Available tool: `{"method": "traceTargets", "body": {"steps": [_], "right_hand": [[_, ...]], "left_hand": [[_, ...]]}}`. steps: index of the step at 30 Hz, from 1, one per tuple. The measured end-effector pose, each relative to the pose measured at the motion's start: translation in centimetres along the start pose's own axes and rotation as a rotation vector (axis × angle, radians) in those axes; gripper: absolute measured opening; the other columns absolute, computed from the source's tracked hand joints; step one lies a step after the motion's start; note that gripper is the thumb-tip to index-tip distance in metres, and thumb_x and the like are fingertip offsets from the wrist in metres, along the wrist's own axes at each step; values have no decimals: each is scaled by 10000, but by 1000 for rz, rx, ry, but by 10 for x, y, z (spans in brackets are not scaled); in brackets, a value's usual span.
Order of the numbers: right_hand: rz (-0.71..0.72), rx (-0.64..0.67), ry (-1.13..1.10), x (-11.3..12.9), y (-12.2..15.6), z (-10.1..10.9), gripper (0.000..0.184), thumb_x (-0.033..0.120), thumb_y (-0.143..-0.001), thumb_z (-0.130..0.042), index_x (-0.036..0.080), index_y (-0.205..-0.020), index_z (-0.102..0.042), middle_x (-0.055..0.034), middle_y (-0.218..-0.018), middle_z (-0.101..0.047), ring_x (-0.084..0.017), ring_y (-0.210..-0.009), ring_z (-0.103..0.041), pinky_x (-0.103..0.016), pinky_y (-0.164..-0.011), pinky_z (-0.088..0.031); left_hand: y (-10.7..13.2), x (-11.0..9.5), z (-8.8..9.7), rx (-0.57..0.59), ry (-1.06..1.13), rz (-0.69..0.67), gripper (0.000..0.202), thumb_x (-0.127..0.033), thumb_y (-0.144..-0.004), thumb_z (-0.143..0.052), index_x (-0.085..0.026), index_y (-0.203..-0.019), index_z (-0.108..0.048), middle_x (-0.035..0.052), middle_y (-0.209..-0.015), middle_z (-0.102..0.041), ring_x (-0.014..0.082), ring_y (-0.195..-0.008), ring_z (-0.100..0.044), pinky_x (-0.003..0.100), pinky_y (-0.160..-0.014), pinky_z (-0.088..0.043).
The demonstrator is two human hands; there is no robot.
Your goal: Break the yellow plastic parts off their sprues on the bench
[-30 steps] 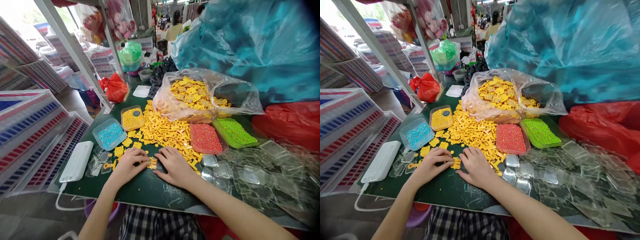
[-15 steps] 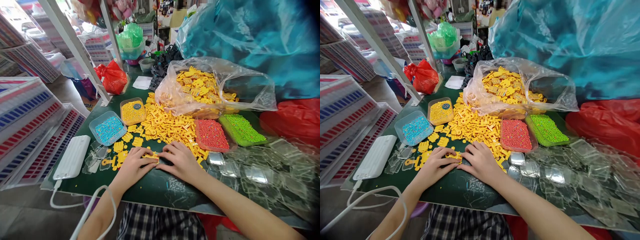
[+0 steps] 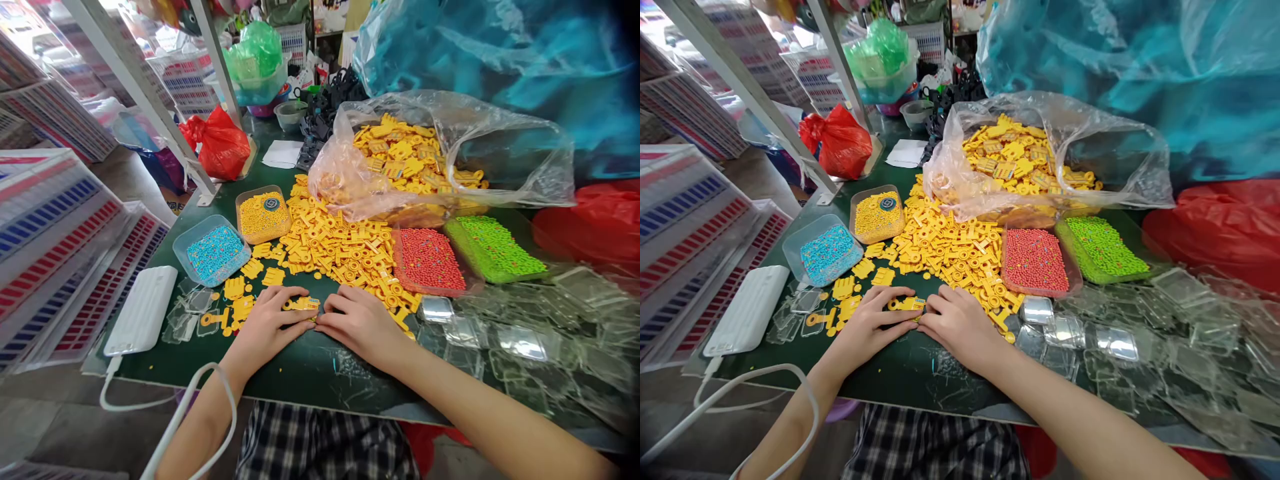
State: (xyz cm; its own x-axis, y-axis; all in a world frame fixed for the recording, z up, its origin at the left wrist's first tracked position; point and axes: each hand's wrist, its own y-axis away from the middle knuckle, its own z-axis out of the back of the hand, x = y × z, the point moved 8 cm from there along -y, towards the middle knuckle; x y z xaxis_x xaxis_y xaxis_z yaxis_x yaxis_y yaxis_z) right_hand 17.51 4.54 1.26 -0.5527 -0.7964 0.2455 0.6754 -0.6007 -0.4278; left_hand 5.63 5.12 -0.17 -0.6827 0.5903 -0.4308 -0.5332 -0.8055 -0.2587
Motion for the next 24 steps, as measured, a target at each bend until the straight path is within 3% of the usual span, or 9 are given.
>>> {"method": "traceTargets", "body": {"steps": [10,24], "right_hand": [[-3,47,7,-1,1,-2,219,311,-938,-574,203,-784,-687,-10,-764,-625,-163,-757,-448,-296,-646,-304],[71,106,212,10,0,0,227,256,-962,-506,174,-831,-673,-15,-699,-611,-178,-746,-475,-325,-640,-293]], "left_hand": [[1,3,6,-37,7,5,180,-368,-917,-601,-279,-992,-739,50,-1113,-661,219,-1024,-549,406,-916,-475],[-1,-3,7,-60,-23,-64,185,-342,-947,-561,-269,-982,-727,40,-1048,-667,201,-1002,-570,370,-894,-456]]}}
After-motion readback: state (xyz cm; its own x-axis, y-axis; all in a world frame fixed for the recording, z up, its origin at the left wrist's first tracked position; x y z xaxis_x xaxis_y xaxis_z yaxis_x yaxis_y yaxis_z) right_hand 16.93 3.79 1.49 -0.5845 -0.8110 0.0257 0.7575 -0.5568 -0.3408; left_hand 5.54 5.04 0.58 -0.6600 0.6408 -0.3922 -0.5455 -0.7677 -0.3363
